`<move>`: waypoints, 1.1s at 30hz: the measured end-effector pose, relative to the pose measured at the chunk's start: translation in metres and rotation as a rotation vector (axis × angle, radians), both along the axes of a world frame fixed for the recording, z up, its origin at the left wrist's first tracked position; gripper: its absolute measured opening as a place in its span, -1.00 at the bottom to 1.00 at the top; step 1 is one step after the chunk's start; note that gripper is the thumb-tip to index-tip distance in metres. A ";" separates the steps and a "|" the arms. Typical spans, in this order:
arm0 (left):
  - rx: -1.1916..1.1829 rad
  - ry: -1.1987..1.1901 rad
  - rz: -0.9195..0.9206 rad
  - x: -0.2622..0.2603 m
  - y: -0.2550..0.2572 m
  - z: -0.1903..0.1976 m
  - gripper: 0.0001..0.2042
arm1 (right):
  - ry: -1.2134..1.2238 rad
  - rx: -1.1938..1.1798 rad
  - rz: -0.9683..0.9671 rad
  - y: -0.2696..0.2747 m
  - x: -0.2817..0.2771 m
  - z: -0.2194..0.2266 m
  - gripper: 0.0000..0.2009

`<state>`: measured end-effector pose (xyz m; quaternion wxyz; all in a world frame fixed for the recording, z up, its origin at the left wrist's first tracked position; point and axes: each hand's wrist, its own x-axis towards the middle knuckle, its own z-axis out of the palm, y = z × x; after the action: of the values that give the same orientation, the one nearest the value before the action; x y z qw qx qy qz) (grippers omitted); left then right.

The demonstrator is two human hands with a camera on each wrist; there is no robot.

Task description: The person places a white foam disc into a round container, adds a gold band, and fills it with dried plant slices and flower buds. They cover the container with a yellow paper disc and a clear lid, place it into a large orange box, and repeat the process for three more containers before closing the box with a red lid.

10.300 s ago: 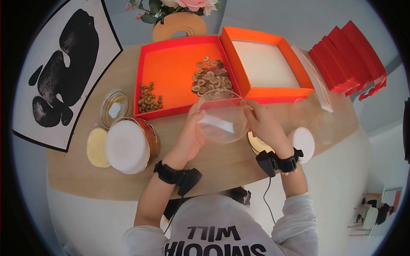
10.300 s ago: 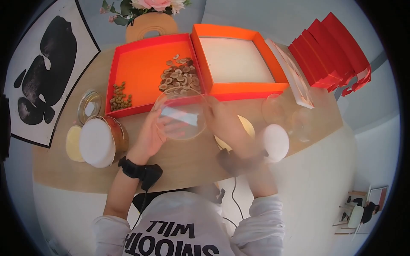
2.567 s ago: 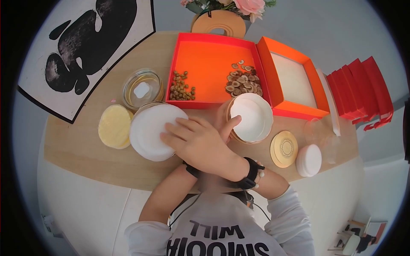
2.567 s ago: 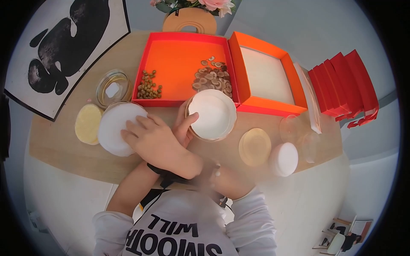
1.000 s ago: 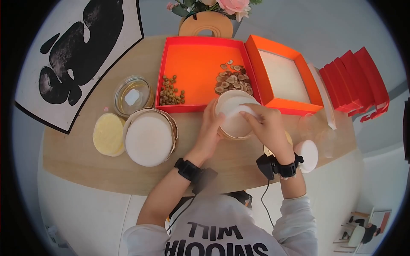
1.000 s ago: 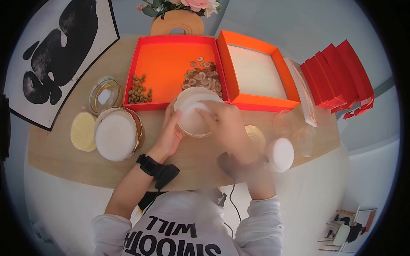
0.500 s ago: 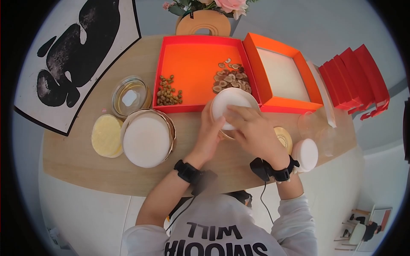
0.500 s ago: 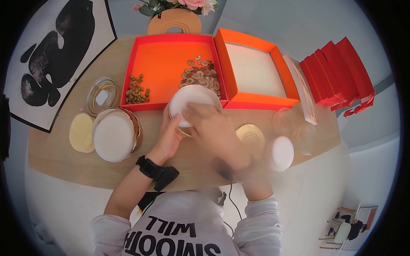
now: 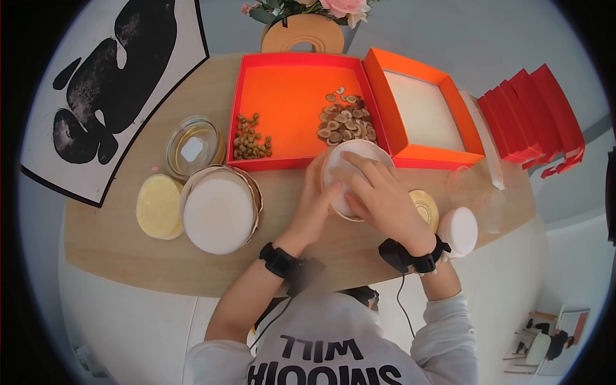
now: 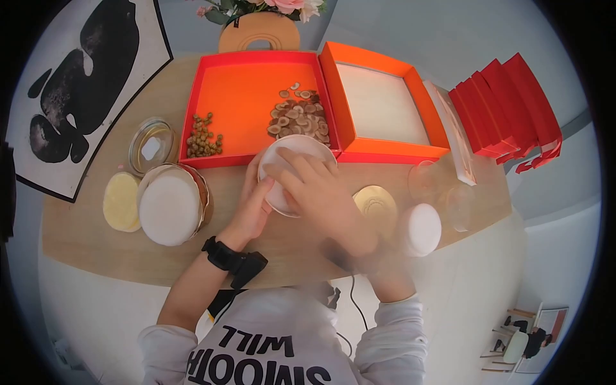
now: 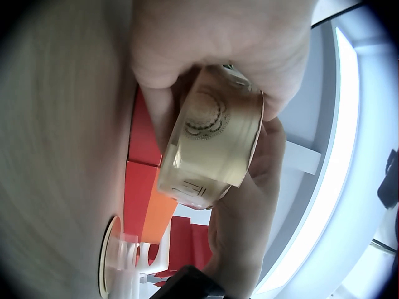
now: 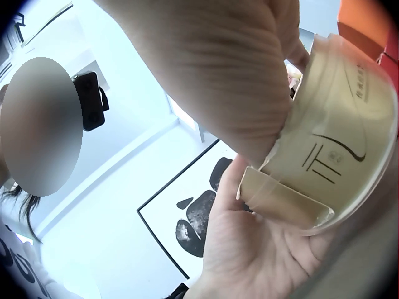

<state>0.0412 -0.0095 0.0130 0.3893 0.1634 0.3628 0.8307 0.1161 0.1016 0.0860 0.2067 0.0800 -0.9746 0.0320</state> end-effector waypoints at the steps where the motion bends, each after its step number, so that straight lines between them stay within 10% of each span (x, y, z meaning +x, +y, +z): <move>1: 0.002 0.013 0.008 0.000 0.001 -0.003 -0.39 | -0.021 -0.011 -0.025 0.000 0.001 -0.001 -0.57; 24: -0.096 0.068 0.012 -0.008 0.002 -0.015 -0.45 | -0.056 -0.243 0.051 0.020 0.002 -0.013 -0.55; 33: -0.017 0.056 0.060 -0.009 -0.002 -0.012 -0.45 | -0.132 -0.117 -0.197 0.020 0.000 -0.016 -0.37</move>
<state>0.0323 -0.0113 0.0011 0.3551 0.1724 0.3853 0.8341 0.1157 0.1220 0.0700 0.1484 -0.0308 -0.9857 0.0734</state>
